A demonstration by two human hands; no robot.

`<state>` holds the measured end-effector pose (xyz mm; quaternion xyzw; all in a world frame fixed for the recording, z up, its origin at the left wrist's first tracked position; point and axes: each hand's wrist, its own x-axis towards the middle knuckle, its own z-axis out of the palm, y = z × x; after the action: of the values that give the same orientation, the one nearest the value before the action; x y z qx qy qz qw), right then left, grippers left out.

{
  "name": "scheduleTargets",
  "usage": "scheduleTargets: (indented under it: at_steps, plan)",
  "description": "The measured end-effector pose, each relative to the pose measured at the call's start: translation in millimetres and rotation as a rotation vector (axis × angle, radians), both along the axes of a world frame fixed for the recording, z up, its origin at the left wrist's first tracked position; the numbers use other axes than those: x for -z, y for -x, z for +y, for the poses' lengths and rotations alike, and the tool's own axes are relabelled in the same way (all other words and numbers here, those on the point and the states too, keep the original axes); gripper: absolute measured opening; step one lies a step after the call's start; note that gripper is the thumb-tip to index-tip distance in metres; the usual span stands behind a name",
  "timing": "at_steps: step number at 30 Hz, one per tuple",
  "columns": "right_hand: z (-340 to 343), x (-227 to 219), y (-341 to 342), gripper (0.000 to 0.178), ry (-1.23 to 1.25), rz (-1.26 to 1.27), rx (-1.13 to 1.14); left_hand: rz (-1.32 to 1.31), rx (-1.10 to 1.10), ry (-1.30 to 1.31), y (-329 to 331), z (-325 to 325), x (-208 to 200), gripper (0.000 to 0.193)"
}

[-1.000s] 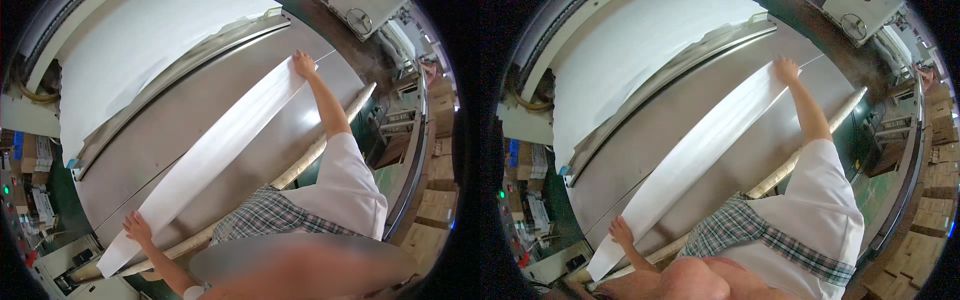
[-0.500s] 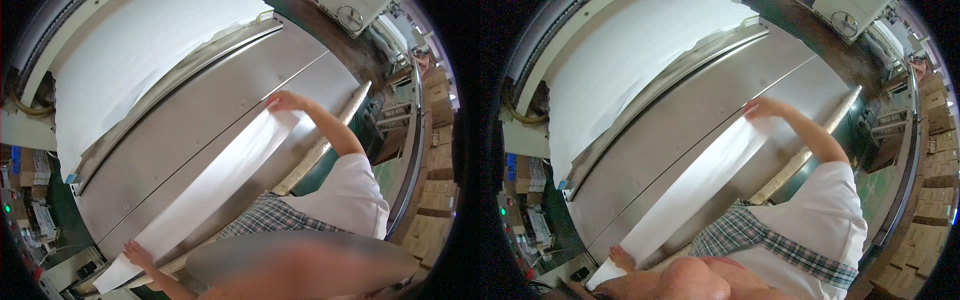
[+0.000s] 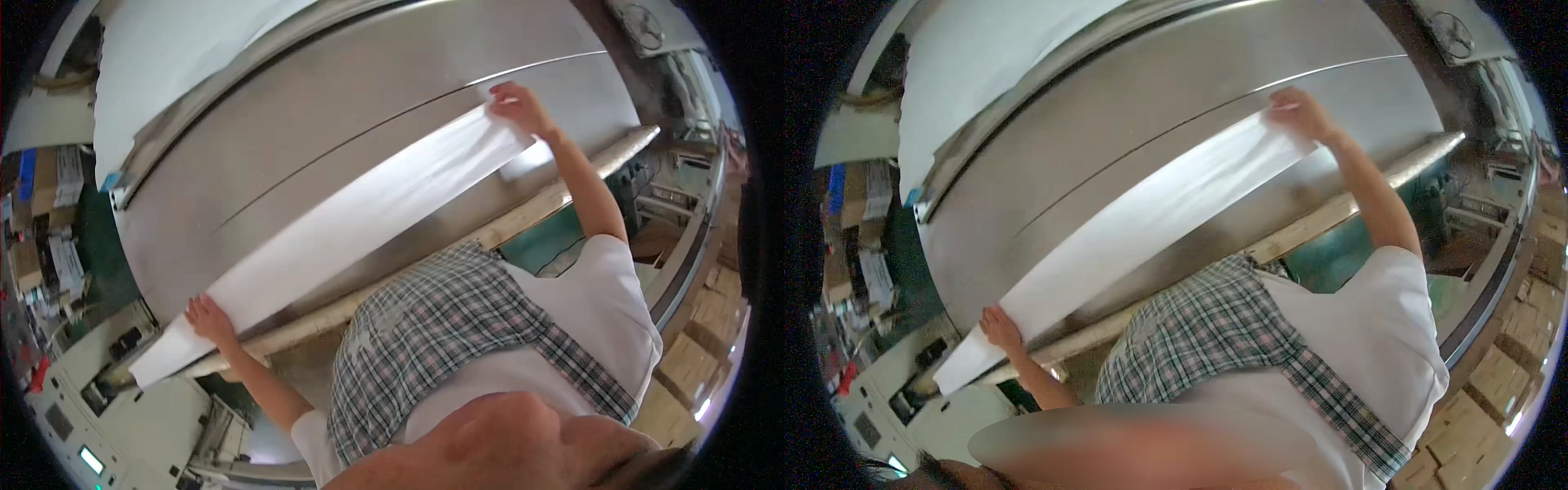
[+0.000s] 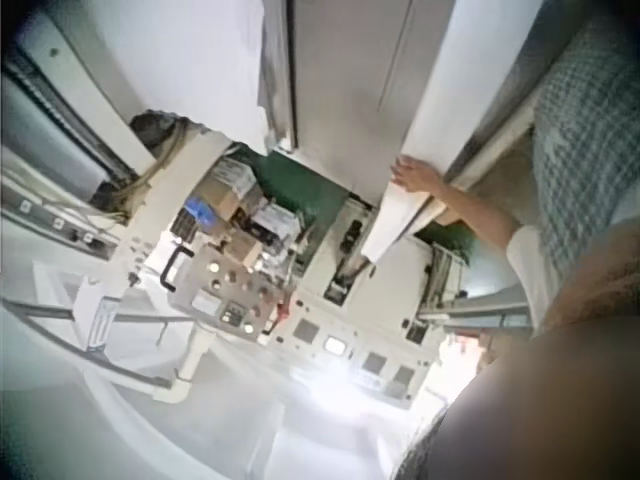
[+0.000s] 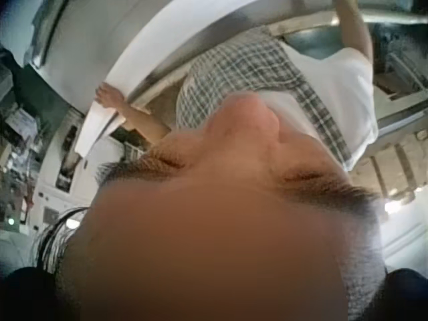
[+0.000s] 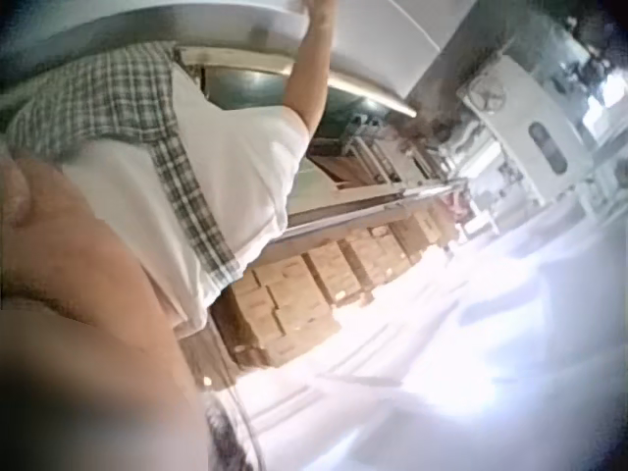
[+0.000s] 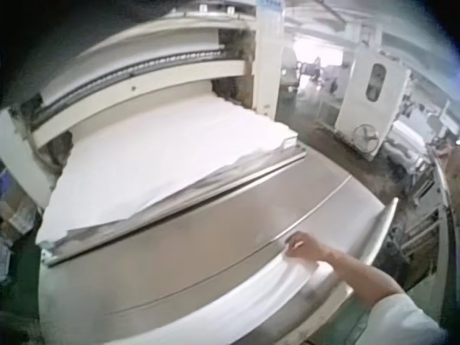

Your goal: Operating a large paper processing machine by feeding sheets of material and using the control panel buttons.

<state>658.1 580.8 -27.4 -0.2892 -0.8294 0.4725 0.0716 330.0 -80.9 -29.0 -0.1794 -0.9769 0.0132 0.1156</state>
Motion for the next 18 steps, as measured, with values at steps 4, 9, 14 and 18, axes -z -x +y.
scheduleTargets:
  at_steps: [4, 9, 14, 18]
  plan:
    - [20.0, -3.6, 1.4, 0.028, 0.042, 0.080, 0.016, -0.045, -0.006, -0.014, -3.9, 9.3, -4.5, 0.037]
    - [-33.9, -53.7, 17.2, 0.028, 0.117, -0.061, -0.195, -0.060, 0.066, 0.003, -7.5, -6.7, -3.3, 0.038]
    - [-50.6, -46.7, 18.5, 0.039, 0.103, -0.346, -0.353, -0.090, 0.039, 0.018, -10.5, -22.5, -3.4, 0.040]
    - [-65.5, -50.5, 22.2, 0.052, 0.344, -0.470, -0.450, -0.167, -0.194, -0.121, -45.5, 8.8, -12.9, 0.043]
